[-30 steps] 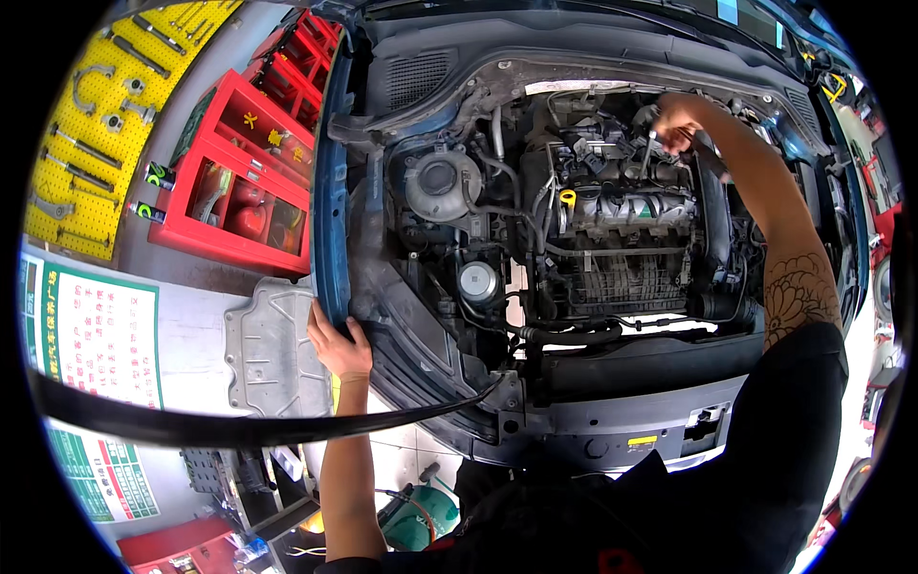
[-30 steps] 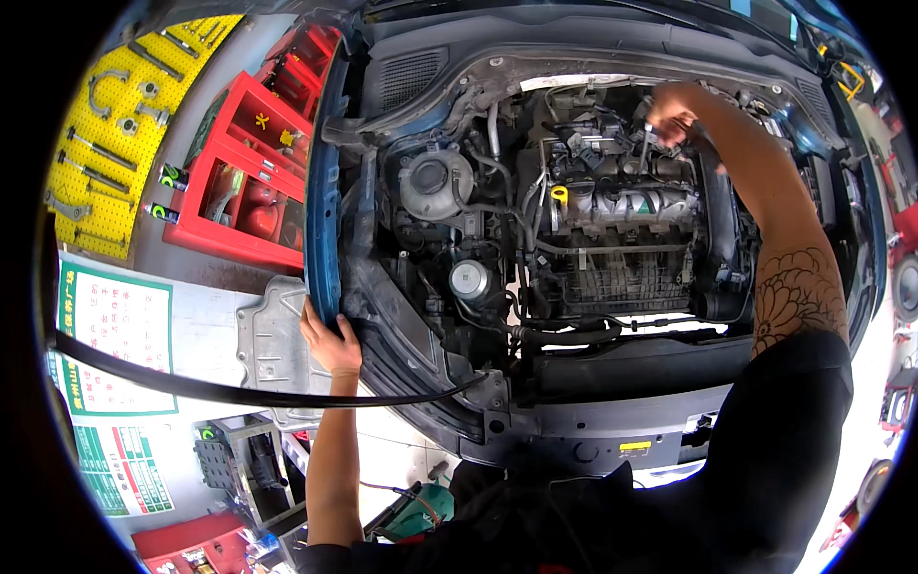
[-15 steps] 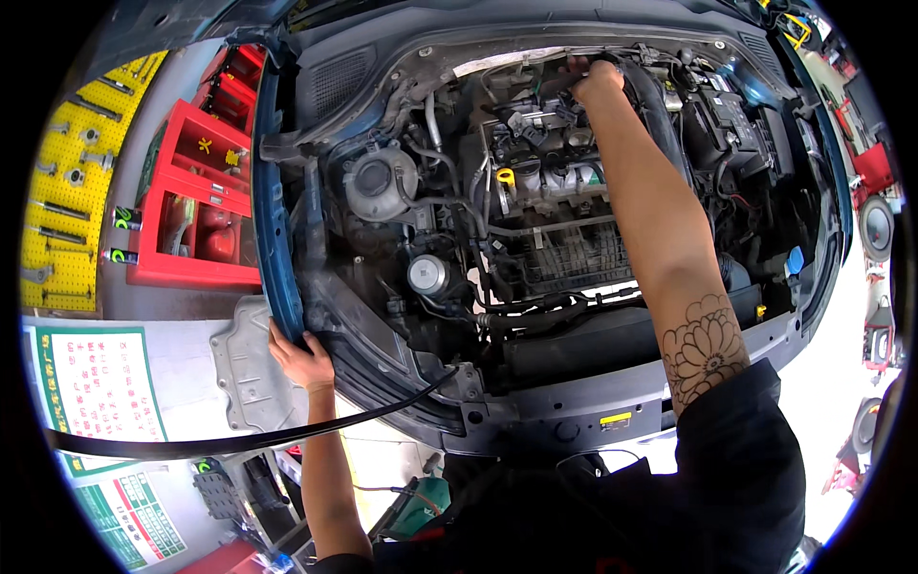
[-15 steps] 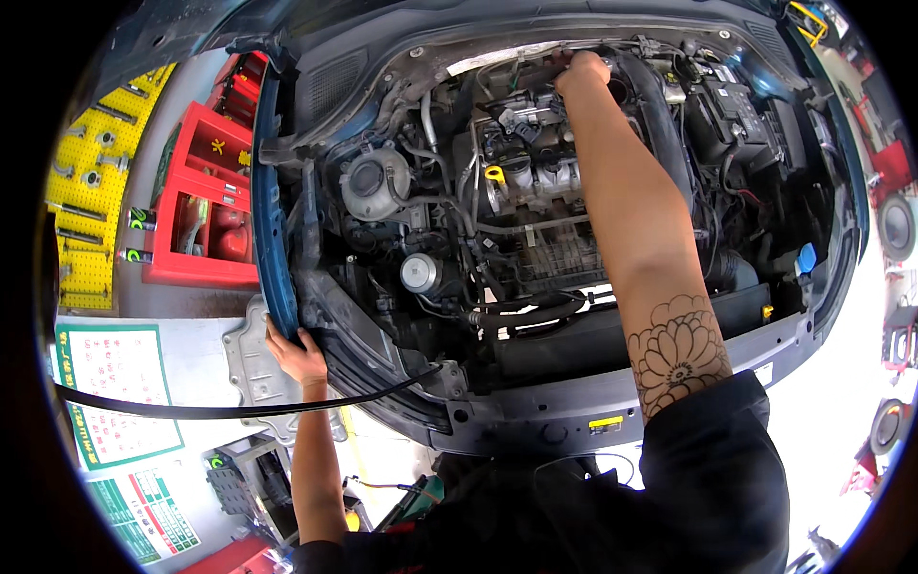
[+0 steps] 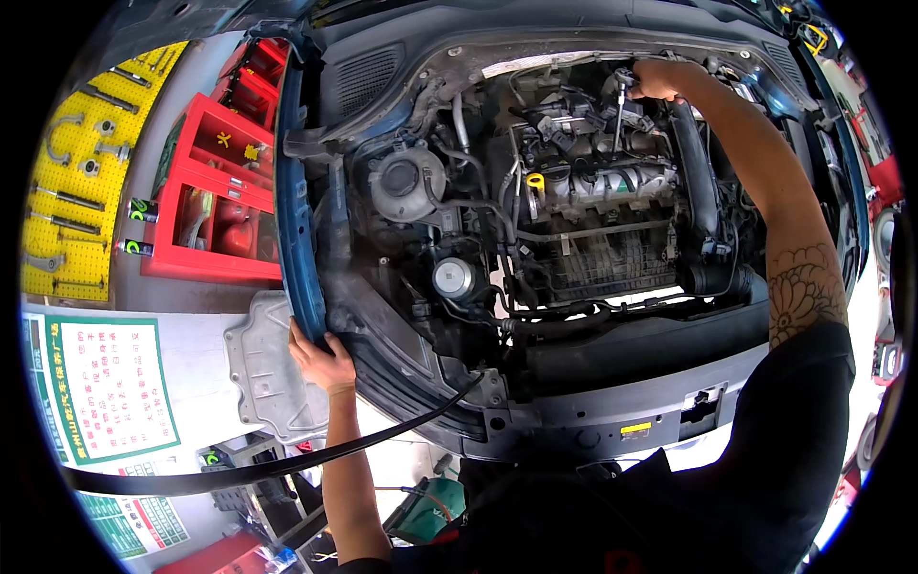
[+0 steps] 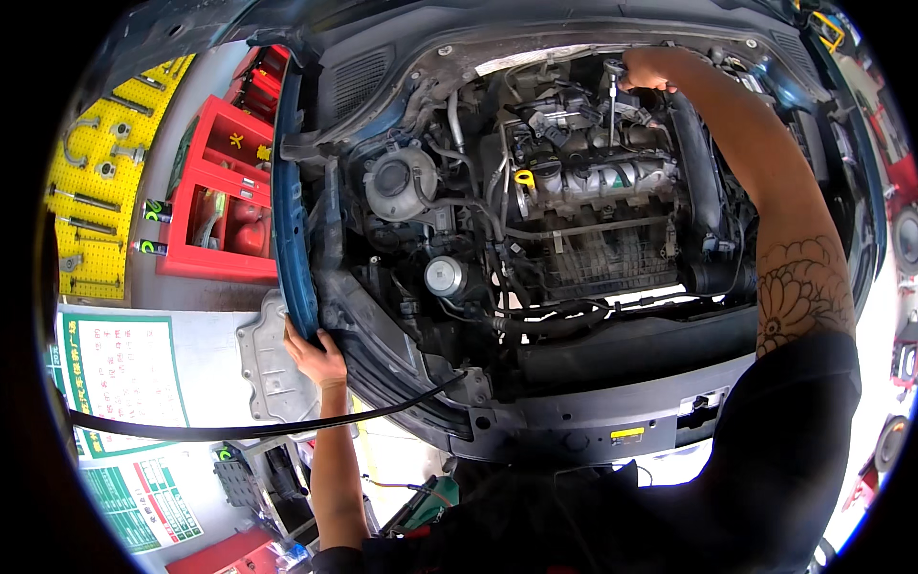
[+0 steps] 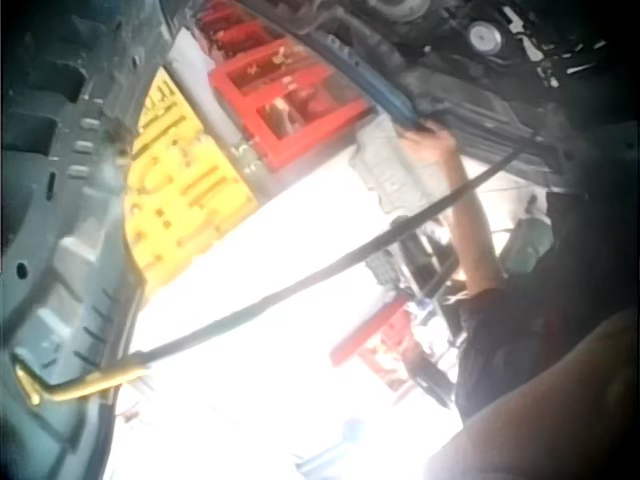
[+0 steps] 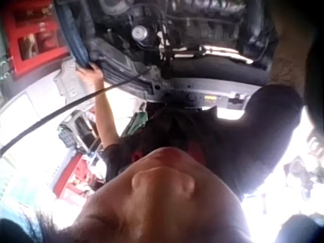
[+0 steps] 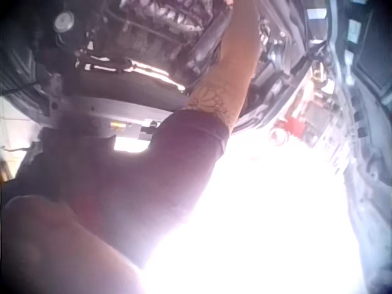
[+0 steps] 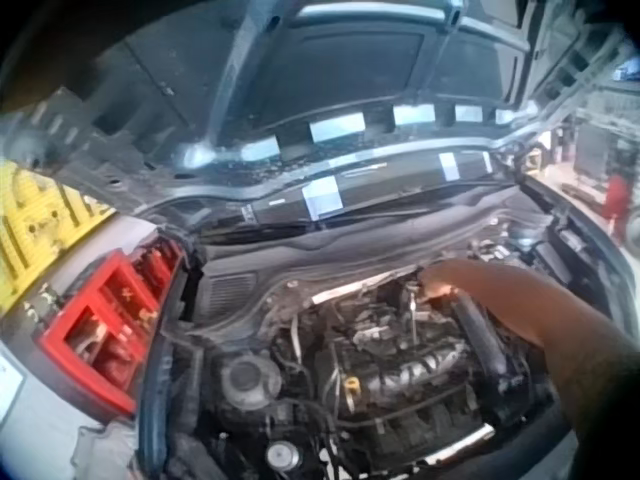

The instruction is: The person works under the open hood of a car, using a ratchet and other hand tools to loosen and tighten bolts on engine components. They reposition hoses and parts to access different areas of the engine bay.

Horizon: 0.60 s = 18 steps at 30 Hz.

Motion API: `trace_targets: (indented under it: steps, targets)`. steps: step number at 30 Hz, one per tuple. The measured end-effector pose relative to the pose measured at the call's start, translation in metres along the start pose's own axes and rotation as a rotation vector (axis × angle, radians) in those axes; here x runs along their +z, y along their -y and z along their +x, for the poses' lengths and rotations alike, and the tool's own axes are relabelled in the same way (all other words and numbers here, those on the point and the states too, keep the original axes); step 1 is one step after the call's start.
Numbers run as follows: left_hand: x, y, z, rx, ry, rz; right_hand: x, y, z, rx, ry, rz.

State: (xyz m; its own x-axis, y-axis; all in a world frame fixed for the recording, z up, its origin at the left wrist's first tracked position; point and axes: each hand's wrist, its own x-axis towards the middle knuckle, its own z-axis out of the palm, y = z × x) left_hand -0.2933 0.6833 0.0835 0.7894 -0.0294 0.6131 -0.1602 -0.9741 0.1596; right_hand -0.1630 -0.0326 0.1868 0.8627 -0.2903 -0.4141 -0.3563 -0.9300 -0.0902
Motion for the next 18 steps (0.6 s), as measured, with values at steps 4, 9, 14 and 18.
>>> trace_targets:
  steps: [4, 9, 14, 18]
  targets:
    - [0.005, -0.003, 0.0, 0.003, 0.004, -0.021, 0.001, -0.01, 0.031, 0.023, 0.186, 0.557]
    - [0.001, 0.0, -0.001, 0.009, 0.009, -0.008, 0.04, 0.027, 0.048, 0.299, 0.044, 1.674]
    - [0.005, -0.005, 0.0, -0.006, 0.025, -0.021, 0.063, 0.029, 0.059, 0.4, -0.293, 2.2]
    - [0.006, 0.003, -0.001, 0.009, 0.005, -0.026, 0.041, -0.002, 0.034, -0.14, 0.065, 0.843]
